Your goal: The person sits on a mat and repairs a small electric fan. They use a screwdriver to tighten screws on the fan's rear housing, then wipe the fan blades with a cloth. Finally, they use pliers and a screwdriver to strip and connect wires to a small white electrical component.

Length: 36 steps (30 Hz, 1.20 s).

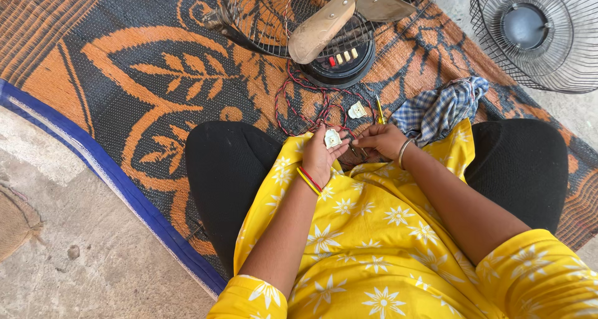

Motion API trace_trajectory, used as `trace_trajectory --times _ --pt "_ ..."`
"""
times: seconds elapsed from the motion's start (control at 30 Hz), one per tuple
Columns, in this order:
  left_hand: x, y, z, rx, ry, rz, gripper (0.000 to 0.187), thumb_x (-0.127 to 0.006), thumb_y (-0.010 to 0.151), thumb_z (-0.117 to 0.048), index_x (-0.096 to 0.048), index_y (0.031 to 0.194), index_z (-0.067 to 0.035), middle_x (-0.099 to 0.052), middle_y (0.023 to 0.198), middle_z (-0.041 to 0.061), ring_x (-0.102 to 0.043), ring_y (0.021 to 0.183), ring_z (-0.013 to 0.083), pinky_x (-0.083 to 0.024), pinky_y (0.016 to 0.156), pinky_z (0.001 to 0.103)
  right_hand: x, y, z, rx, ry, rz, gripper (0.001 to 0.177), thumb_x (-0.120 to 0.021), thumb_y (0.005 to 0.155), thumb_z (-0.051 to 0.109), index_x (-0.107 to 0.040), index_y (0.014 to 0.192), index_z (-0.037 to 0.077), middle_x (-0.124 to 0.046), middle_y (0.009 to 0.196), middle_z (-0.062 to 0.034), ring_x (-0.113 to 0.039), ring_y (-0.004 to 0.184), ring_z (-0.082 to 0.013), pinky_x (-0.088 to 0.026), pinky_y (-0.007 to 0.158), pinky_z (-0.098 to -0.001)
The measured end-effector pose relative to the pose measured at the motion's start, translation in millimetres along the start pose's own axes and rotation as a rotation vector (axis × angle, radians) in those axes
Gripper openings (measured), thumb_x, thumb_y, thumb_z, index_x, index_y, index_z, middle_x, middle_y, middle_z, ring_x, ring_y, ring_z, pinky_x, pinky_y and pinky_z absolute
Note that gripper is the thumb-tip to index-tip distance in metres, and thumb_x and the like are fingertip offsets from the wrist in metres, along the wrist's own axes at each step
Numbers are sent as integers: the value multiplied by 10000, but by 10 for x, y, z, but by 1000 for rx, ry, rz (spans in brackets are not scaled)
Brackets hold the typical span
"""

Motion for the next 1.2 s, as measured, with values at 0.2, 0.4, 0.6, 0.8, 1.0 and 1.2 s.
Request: trace_trajectory --times 0.2,0.4,0.6,0.8,1.0,1.2 --pt "7 -72 93 -45 -7 15 337 -523 1027 -245 -612 1186 38 -699 1099 195 -703 1030 296 -587 948 430 -18 -287 170 -115 188 51 146 -776 850 160 -732 942 56 -715 881 -28 -653 730 -140 -582 653 -354" --pt "-30 -213 147 42 10 62 364 -449 1047 -226 -608 1157 82 -702 1080 226 -713 1005 323 -603 939 443 -66 -367 150 -4 385 185 91 -708 919 76 -704 987 15 -738 937 -79 -723 842 -192 -599 766 -335" --pt "-75 -236 183 86 57 118 329 -451 1050 -194 -603 1168 73 -705 1100 229 -712 1000 332 -596 923 440 -26 -508 154 85 335 165 138 -683 930 121 -733 1015 25 -757 943 -78 -732 842 -176 -577 744 -301" --pt "-55 -176 247 114 2 195 311 -464 1051 -180 -606 1211 46 -698 1125 183 -705 1017 294 -590 941 435 -52 -620 145 130 246 129 145 -730 921 156 -759 996 36 -756 925 -51 -681 788 -120 -528 690 -262" --pt "-28 -160 247 114 -27 191 296 -448 1064 -177 -588 1224 29 -673 1127 168 -686 1020 289 -576 971 447 -130 -680 162 165 190 77 173 -775 907 168 -762 995 21 -730 853 -36 -638 702 -111 -520 668 -258" --pt "-91 -221 197 127 8 198 295 -442 1068 -189 -605 1238 -11 -669 1138 145 -676 1017 269 -562 971 433 -157 -688 191 236 48 73 179 -781 877 180 -776 979 33 -750 843 -13 -644 688 -84 -516 651 -239"
Point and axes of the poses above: each hand's wrist, its own y-axis towards the middle knuckle, its own x-axis out of the back of the hand, z = x × y, the point moved 4 cm from there along y, towards the middle knuckle
